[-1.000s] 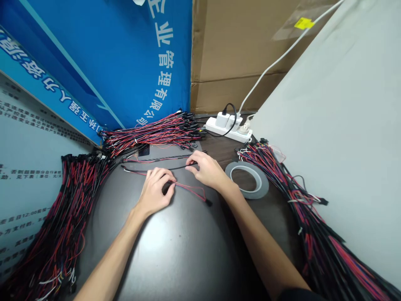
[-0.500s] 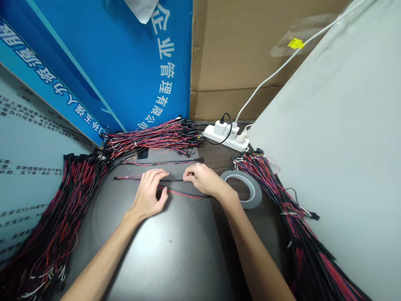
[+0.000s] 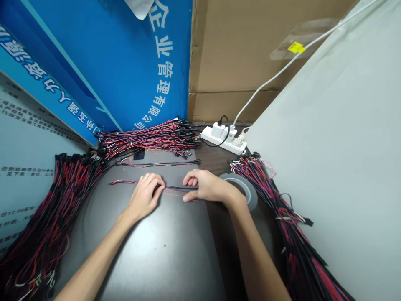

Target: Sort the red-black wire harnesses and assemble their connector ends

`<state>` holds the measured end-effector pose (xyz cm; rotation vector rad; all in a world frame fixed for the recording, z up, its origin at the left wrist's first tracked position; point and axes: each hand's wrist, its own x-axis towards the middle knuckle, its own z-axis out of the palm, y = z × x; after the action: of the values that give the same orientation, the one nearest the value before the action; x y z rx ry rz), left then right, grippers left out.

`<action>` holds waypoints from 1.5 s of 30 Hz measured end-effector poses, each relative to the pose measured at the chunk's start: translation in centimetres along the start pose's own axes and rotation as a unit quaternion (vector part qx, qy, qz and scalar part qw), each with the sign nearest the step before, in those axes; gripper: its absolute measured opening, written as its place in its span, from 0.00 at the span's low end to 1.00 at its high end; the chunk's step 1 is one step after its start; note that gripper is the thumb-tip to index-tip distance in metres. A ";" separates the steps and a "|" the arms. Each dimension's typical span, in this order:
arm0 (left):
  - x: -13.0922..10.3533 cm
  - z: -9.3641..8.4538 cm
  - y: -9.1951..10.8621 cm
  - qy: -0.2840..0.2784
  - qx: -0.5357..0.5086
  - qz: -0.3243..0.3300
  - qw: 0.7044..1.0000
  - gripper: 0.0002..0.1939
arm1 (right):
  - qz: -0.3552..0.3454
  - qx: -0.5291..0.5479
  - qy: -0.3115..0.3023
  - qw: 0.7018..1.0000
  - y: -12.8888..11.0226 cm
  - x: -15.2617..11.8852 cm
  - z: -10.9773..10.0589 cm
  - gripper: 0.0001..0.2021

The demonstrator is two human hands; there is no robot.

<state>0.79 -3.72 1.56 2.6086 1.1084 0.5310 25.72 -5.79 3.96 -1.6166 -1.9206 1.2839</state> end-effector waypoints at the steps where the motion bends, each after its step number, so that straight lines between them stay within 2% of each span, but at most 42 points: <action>1: 0.0 0.0 -0.1 -0.004 -0.001 -0.005 1.000 0.09 | 0.010 -0.024 -0.001 1.000 0.0 -0.2 -0.2 0.22; 4: 0.1 0.1 -0.3 -0.009 -0.009 -0.009 1.000 0.09 | 0.045 -0.072 -0.010 0.996 -0.2 -0.8 -0.6 0.21; 10: 0.1 0.1 -0.4 0.005 -0.036 -0.027 0.999 0.10 | 0.058 -0.117 -0.021 0.991 -1.1 -1.4 -0.1 0.24; 12: 0.1 0.1 -0.3 0.011 -0.040 -0.030 0.999 0.10 | 0.059 -0.139 -0.009 0.989 -1.3 -1.2 0.2 0.19; 14: 0.1 -0.1 -0.2 0.009 -0.044 -0.027 0.999 0.10 | 0.037 -0.146 0.002 0.989 -1.5 -0.9 0.5 0.11; 16: 0.0 -0.3 0.0 0.004 -0.048 -0.016 0.999 0.09 | 0.001 -0.129 0.001 0.992 -1.6 -0.7 0.5 0.03; 18: -0.1 -0.5 0.3 0.001 -0.052 -0.003 0.999 0.08 | -0.033 -0.081 -0.005 0.996 -1.7 -0.6 0.4 0.01; 21: -0.2 -0.8 0.5 -0.001 -0.059 0.012 0.998 0.10 | -0.041 0.017 -0.015 0.999 -1.7 -0.6 0.2 0.06; 24: -0.2 -1.0 0.5 -0.002 -0.064 0.005 0.998 0.11 | -0.039 0.070 0.002 0.997 -1.2 -0.3 0.2 0.08; 28: -0.2 -0.6 0.2 0.009 -0.053 -0.012 0.998 0.12 | -0.015 0.049 0.041 0.998 -0.4 0.3 0.7 0.09; 33: -0.1 0.4 -0.5 0.040 -0.052 -0.019 0.998 0.12 | 0.026 0.057 0.057 0.996 -0.1 0.8 1.1 0.09; 40: -0.2 1.2 -1.5 0.113 -0.059 -0.036 0.991 0.08 | 0.008 0.045 0.068 0.997 1.1 0.9 0.9 0.12; 45: -0.2 1.4 -1.9 0.130 -0.074 -0.038 0.988 0.09 | 0.004 0.137 0.039 0.990 2.1 0.7 0.5 0.19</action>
<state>0.07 -2.74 -0.43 2.4080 1.1897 0.9193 26.44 -5.49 1.83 -1.5110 -1.6128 1.3960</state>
